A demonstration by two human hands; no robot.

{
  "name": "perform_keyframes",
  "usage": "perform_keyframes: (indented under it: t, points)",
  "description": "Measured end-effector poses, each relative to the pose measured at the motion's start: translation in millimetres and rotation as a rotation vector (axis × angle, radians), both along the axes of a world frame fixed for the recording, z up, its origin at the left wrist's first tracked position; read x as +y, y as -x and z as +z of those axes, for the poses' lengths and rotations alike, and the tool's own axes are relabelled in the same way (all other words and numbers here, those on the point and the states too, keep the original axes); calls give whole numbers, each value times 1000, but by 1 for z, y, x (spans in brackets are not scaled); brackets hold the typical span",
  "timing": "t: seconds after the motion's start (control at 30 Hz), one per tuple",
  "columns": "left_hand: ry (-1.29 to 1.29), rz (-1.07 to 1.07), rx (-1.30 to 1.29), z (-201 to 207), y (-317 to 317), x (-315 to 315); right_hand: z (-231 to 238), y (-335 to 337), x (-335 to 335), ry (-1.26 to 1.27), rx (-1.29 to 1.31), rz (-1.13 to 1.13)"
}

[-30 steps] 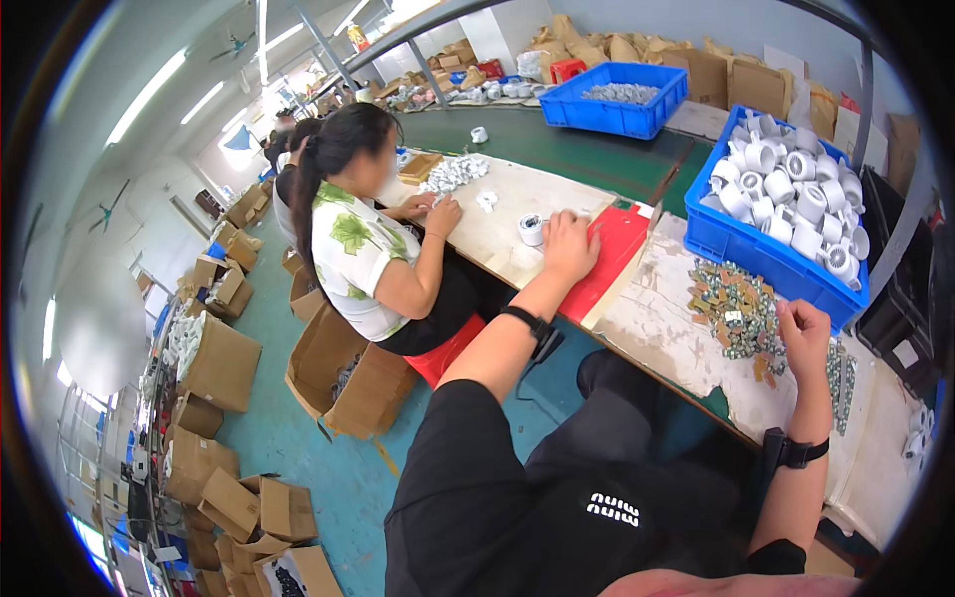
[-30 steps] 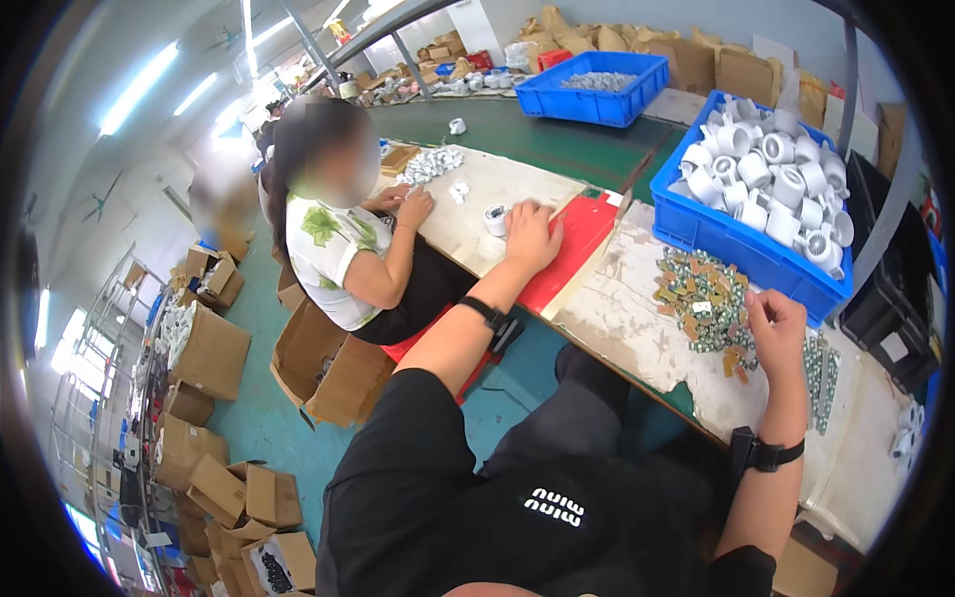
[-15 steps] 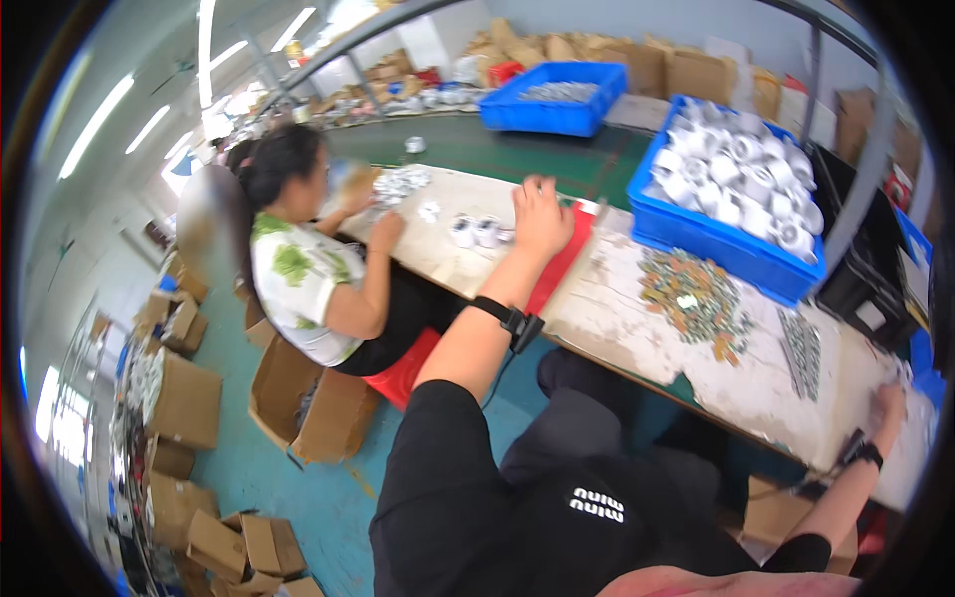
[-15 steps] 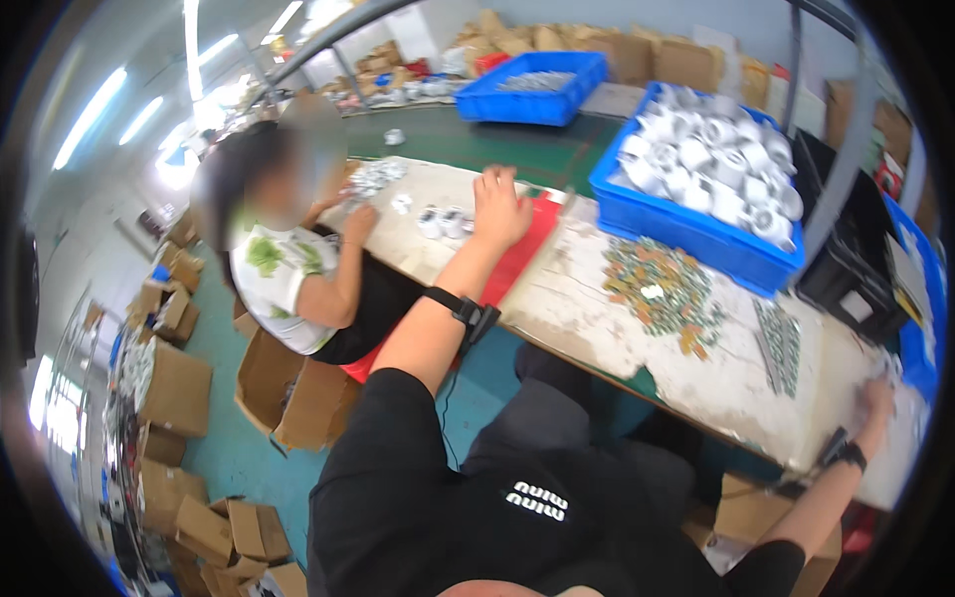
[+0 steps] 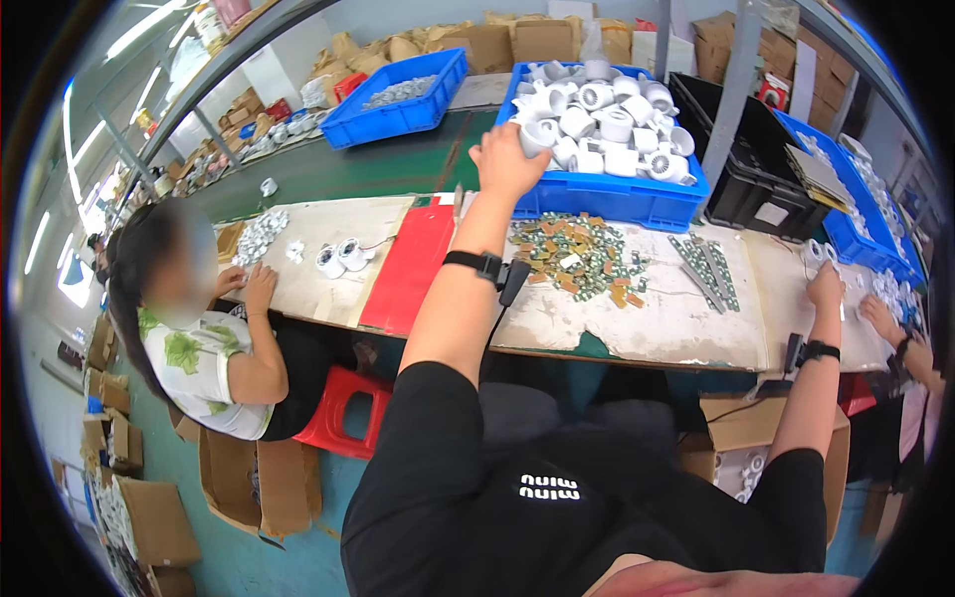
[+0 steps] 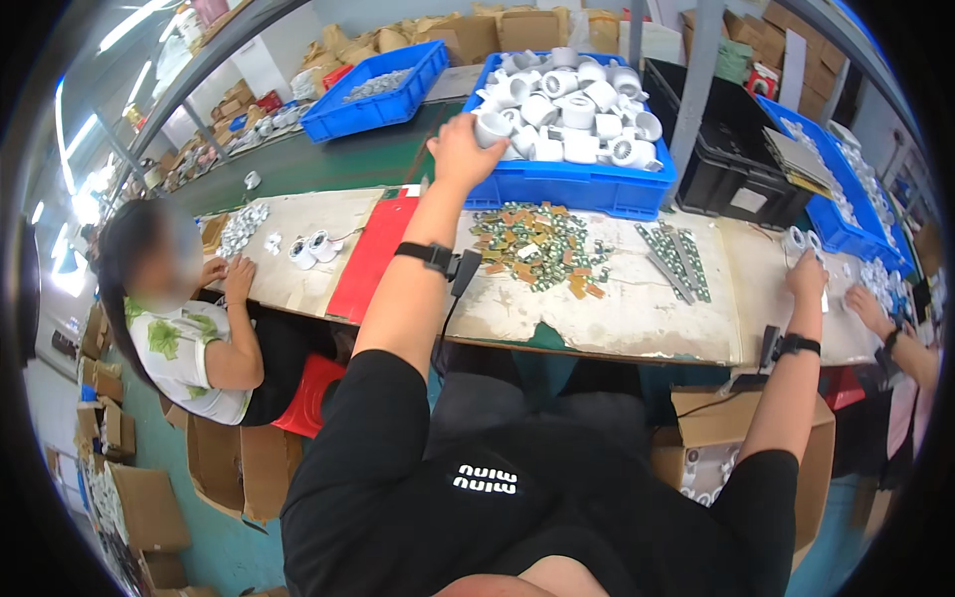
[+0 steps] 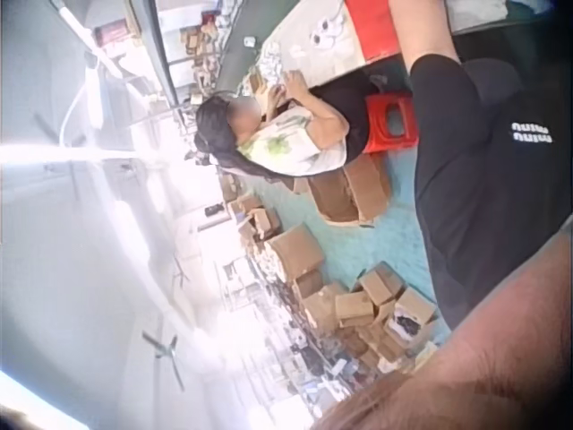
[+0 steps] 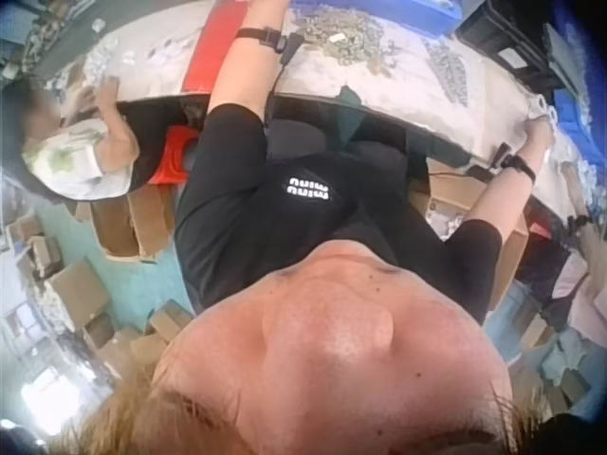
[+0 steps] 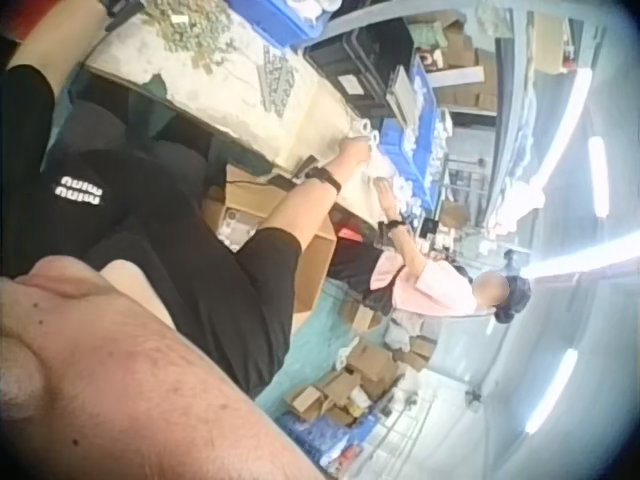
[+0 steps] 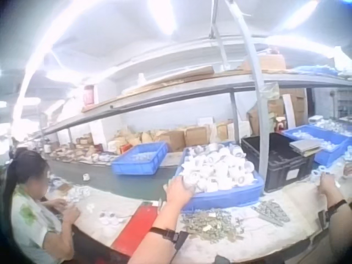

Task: Assembling electronic components by inserting circuit boards into white plastic housings.

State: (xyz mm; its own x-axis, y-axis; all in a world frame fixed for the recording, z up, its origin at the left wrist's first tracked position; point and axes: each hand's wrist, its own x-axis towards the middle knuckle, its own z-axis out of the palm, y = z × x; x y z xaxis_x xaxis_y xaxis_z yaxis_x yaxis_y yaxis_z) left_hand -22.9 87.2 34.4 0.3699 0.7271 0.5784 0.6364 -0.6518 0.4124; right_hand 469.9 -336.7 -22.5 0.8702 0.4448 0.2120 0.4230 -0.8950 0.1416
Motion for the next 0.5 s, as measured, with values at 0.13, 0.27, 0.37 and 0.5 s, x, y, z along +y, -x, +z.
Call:
perform_keyframes:
  t: [0.13, 0.27, 0.37, 0.5]
  points:
    - [37, -540, -615, -11, -21, -24, -32, -47, -37, -213, -149, -13]
    - [617, -1008, -943, -29, -35, -73, -17, 15, 12, -378, -103, 115]
    - [811, -1054, -857, -50, -32, -83, 32, 120, 83, -606, 93, 354]
    - [802, -1112, -788, -59, -41, -99, 57, 224, 131, -1248, 999, 931]
